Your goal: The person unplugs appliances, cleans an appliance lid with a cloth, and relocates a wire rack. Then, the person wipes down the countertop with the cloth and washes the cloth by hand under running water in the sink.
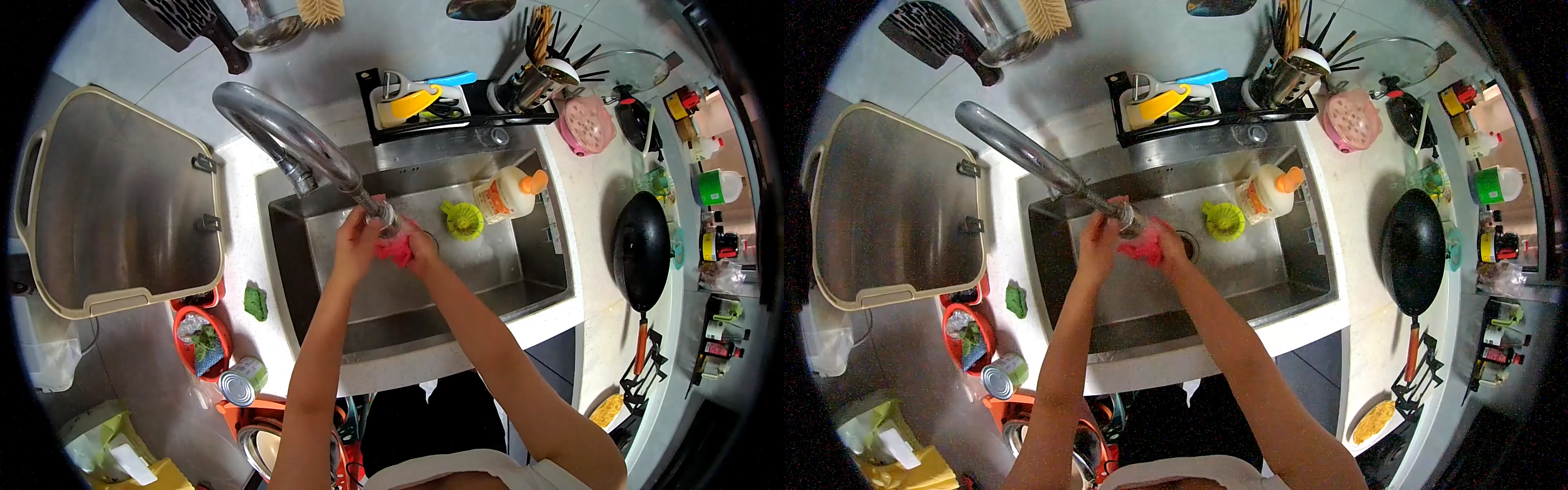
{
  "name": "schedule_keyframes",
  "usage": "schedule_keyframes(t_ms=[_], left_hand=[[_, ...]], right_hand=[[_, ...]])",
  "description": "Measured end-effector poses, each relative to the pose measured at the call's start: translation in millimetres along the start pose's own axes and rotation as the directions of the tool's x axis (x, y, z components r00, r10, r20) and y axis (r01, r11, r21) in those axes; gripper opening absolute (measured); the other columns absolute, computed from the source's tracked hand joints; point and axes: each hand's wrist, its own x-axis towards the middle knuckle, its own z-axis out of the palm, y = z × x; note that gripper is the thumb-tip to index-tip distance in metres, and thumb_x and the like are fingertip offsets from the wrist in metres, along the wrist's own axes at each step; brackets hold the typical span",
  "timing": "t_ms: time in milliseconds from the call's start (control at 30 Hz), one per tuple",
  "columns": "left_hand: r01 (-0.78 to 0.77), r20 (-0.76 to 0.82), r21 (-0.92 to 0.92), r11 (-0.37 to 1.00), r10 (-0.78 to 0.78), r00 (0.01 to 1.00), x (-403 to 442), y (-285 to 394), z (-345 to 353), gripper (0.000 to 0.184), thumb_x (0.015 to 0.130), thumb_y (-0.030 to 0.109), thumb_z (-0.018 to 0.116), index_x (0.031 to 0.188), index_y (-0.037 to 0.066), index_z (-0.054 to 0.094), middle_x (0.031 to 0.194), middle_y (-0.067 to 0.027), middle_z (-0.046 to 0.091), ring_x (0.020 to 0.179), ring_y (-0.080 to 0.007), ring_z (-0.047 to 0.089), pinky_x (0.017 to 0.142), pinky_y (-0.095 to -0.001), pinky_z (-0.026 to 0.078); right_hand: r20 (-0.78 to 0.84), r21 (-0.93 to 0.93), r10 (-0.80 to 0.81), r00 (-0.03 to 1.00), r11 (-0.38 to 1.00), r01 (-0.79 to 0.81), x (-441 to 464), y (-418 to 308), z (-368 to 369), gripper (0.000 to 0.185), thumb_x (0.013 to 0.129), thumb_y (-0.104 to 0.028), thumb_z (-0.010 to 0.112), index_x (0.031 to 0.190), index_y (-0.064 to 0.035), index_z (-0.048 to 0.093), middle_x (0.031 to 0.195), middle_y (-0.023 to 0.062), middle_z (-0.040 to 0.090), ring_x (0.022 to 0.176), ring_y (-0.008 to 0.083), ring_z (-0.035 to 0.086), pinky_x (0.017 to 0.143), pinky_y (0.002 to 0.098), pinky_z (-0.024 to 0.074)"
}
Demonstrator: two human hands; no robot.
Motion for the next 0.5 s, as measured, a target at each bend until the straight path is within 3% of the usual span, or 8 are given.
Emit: schedule_keyframes(t_ms=[67, 167, 267, 300, 367, 467, 500], left_hand=[[0.129, -0.041, -0.275, 0.953, -0.146, 0.988, -2, -11, -9, 0.034, 0.088, 0.017, 0.047, 0.119, 0.001, 0.046, 0.108, -0.0054, 0.051, 0.097, -0.0115, 0.049, 0.085, -0.0261, 0.038], [0.162, -0.212, 0.113, 0.980, -0.136, 0.968, -7, -85, -37, 0.044, 0.090, 0.034, 0.041, 0.121, 0.001, 0.044, 0.112, -0.0066, 0.051, 0.100, -0.0127, 0.049, 0.085, -0.0271, 0.039], [0.438, -0.131, 0.057, 0.897, -0.428, 0.894, -19, -125, -29, 0.048, 0.088, 0.039, 0.043, 0.120, 0.002, 0.045, 0.113, -0.0074, 0.052, 0.102, -0.0163, 0.051, 0.084, -0.0296, 0.041], [0.488, -0.042, -0.153, 0.860, -0.499, 0.866, -20, -129, -25, 0.047, 0.088, 0.037, 0.044, 0.119, 0.002, 0.045, 0.113, -0.0079, 0.052, 0.102, -0.0175, 0.051, 0.085, -0.0314, 0.041], [0.565, 0.177, -0.522, 0.639, -0.567, 0.805, -20, -137, -18, 0.044, 0.088, 0.035, 0.044, 0.118, 0.003, 0.045, 0.113, -0.0088, 0.053, 0.103, -0.0198, 0.052, 0.086, -0.0349, 0.042], [0.435, 0.081, -0.442, 0.785, -0.448, 0.890, -17, -163, -19, 0.047, 0.086, 0.035, 0.047, 0.121, 0.004, 0.039, 0.119, -0.0092, 0.048, 0.110, -0.0229, 0.048, 0.094, -0.0379, 0.038], [0.397, 0.053, -0.444, 0.803, -0.418, 0.907, -13, -159, -17, 0.046, 0.086, 0.033, 0.047, 0.122, 0.005, 0.039, 0.119, -0.0094, 0.047, 0.109, -0.0233, 0.048, 0.093, -0.0383, 0.039]], right_hand=[[0.008, -0.020, 0.009, 1.000, 1.000, -0.008, 4, 1, -3, 0.034, 0.085, -0.020, 0.051, 0.114, -0.0043, 0.043, 0.104, 0.0098, 0.055, 0.090, 0.0229, 0.058, 0.075, 0.0374, 0.0507], [0.052, -0.080, 0.022, 0.998, 0.997, -0.018, -14, -4, 4, 0.032, 0.090, -0.025, 0.042, 0.115, -0.0047, 0.045, 0.106, 0.0069, 0.056, 0.090, 0.0189, 0.058, 0.076, 0.0323, 0.0490], [0.116, -0.021, 0.105, 0.988, 0.994, -0.103, -20, -9, -5, 0.034, 0.088, -0.025, 0.046, 0.115, -0.0043, 0.045, 0.106, 0.0072, 0.056, 0.091, 0.0190, 0.058, 0.078, 0.0334, 0.0483], [0.122, 0.013, 0.124, 0.985, 0.992, -0.127, -24, -12, -5, 0.034, 0.087, -0.024, 0.048, 0.114, -0.0040, 0.045, 0.106, 0.0079, 0.056, 0.090, 0.0198, 0.058, 0.077, 0.0337, 0.0485], [0.134, 0.083, 0.159, 0.978, 0.982, -0.171, -31, -19, -4, 0.034, 0.085, -0.022, 0.052, 0.113, -0.0033, 0.046, 0.105, 0.0093, 0.056, 0.089, 0.0214, 0.059, 0.077, 0.0341, 0.0488], [-0.129, -0.210, 0.131, 0.983, 0.965, -0.156, -26, -21, -25, 0.038, 0.080, -0.013, 0.058, 0.114, -0.0025, 0.044, 0.102, 0.0109, 0.058, 0.088, 0.0229, 0.059, 0.073, 0.0340, 0.0501], [-0.186, -0.282, 0.057, 0.981, 0.953, -0.109, -24, -21, -33, 0.037, 0.079, -0.010, 0.059, 0.112, -0.0023, 0.046, 0.100, 0.0105, 0.058, 0.085, 0.0221, 0.059, 0.071, 0.0331, 0.0503]])
